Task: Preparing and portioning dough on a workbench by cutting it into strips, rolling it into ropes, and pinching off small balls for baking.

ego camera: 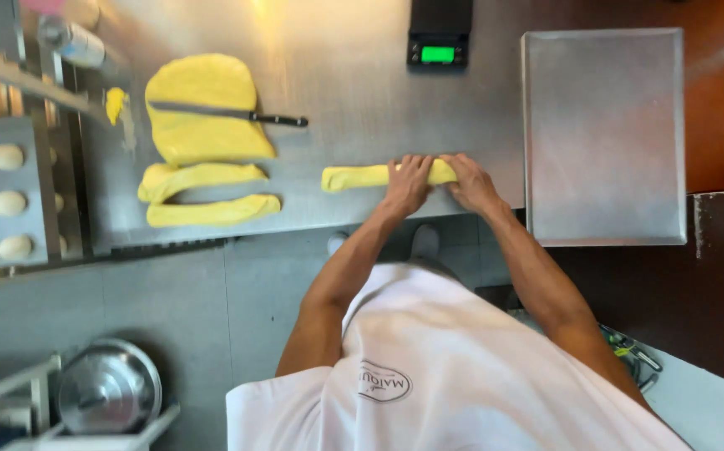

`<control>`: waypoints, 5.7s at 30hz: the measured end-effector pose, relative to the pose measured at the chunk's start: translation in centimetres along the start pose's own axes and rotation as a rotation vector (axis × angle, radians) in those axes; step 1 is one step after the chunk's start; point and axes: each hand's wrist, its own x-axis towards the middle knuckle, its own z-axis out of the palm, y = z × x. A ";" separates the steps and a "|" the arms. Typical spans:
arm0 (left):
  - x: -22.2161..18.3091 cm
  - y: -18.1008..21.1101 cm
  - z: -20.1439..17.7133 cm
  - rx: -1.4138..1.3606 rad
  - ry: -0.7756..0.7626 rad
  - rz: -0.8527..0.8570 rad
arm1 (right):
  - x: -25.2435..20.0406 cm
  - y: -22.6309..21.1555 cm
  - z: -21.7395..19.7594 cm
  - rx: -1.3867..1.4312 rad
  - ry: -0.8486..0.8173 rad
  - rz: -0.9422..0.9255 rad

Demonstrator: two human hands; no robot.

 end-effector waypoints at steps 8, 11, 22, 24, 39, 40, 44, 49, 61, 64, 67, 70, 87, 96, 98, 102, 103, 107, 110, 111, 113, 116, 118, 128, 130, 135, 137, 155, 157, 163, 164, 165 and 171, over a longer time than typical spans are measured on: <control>0.7 -3.8 -0.4 0.011 0.012 0.076 | -1.7 2.3 -2.0 -0.225 0.055 0.157; -3.4 -1.5 -2.8 -0.008 0.065 0.067 | -3.5 -2.3 -1.7 -0.318 0.089 0.178; 3.2 -2.5 -3.6 0.211 0.135 -0.200 | 7.2 -3.1 3.0 -0.455 0.400 0.174; 6.8 -5.8 -3.3 0.187 0.450 -0.105 | 11.4 -0.9 1.3 -0.341 0.482 0.234; -3.1 -6.3 -4.2 0.231 0.313 -0.136 | 5.5 -4.5 3.4 -0.557 0.370 0.010; -0.9 -8.4 -4.7 0.232 0.304 -0.135 | 8.4 -3.9 2.5 -0.552 0.365 0.016; 3.1 -14.5 -5.4 0.167 0.490 -0.276 | 14.9 -1.3 0.3 -0.388 0.564 0.053; -7.0 -8.2 -7.3 0.152 0.307 -0.393 | 5.0 -3.9 0.8 -0.372 0.340 0.046; 3.6 -7.9 0.7 -0.037 -0.066 -0.087 | -0.2 2.5 -5.3 -0.089 0.011 0.224; 1.6 -9.2 -7.4 -0.303 -0.019 -0.058 | -0.7 -0.6 -6.3 -0.008 0.173 0.156; 0.9 -10.2 -8.6 -0.174 0.022 -0.085 | -0.9 -1.9 -3.4 0.083 0.289 0.230; -0.5 -6.6 -4.5 0.389 -0.058 0.052 | -1.3 -4.9 0.5 -0.391 0.394 0.286; 12.1 -7.7 -3.9 0.114 0.070 -0.457 | 14.6 5.2 -6.7 -0.310 0.248 0.186; -7.8 -6.0 -8.2 0.075 0.043 -0.244 | -5.8 -0.6 -1.3 -0.297 0.235 0.184; -10.3 -9.7 -7.5 0.039 0.048 -0.367 | -5.4 -0.5 -2.1 -0.298 0.278 0.269; -9.5 -18.0 -2.7 -0.214 0.082 -0.384 | -2.6 6.8 0.6 -0.340 0.369 0.210; -9.0 -15.8 -5.9 -0.203 0.060 -0.382 | -2.9 4.6 -1.0 -0.323 0.364 0.226; -2.9 -6.6 -18.0 -0.208 0.138 -0.093 | -1.7 -2.0 -14.1 0.016 0.170 0.224; -2.2 -3.2 -23.1 -0.285 0.234 0.135 | -3.7 -6.3 -22.3 0.039 0.329 -0.027; -1.8 -2.5 -24.2 -0.376 0.269 0.275 | -4.3 -7.1 -25.1 -0.004 0.378 -0.088; -1.3 -4.1 -18.7 -0.386 0.204 0.138 | -5.9 -5.4 -26.5 0.110 0.429 -0.062; -3.0 -5.7 -8.0 -0.125 0.138 -0.049 | -6.3 -2.4 -25.7 0.332 0.444 0.097; -3.5 -3.8 -4.4 0.157 0.160 -0.110 | -5.4 -0.3 -23.7 0.430 0.412 0.196; 10.2 -12.1 -3.2 0.171 0.257 -0.509 | -3.6 0.3 -20.8 0.221 0.238 0.441; 10.9 -12.4 -3.5 0.220 0.294 -0.537 | -4.6 -0.3 -19.6 0.220 0.234 0.504; 0.1 -7.3 -5.3 0.203 0.000 0.077 | -4.6 -0.2 -18.3 0.190 0.279 0.312; -4.5 -4.5 -5.1 0.171 0.014 -0.038 | -4.1 -1.2 -17.8 0.206 0.298 0.319; 15.8 -3.5 -4.7 -0.396 0.299 -0.443 | -3.5 -2.9 -17.5 0.241 0.298 0.340; 19.7 -1.2 -4.1 -0.405 0.412 -0.472 | -2.7 -2.7 -17.8 0.193 0.270 0.314; 23.6 1.6 -1.4 -0.075 0.454 -0.758 | -2.2 -0.7 -17.6 0.229 0.264 0.270; 23.4 1.6 -0.8 -0.074 0.475 -0.786 | -2.6 -0.6 -17.3 0.249 0.245 0.257; 23.1 1.6 -0.1 -0.072 0.497 -0.814 | -2.9 -0.5 -17.0 0.269 0.227 0.244; 19.1 3.5 -3.8 -0.224 0.441 -0.531 | -2.1 -1.0 -17.9 0.281 0.236 0.139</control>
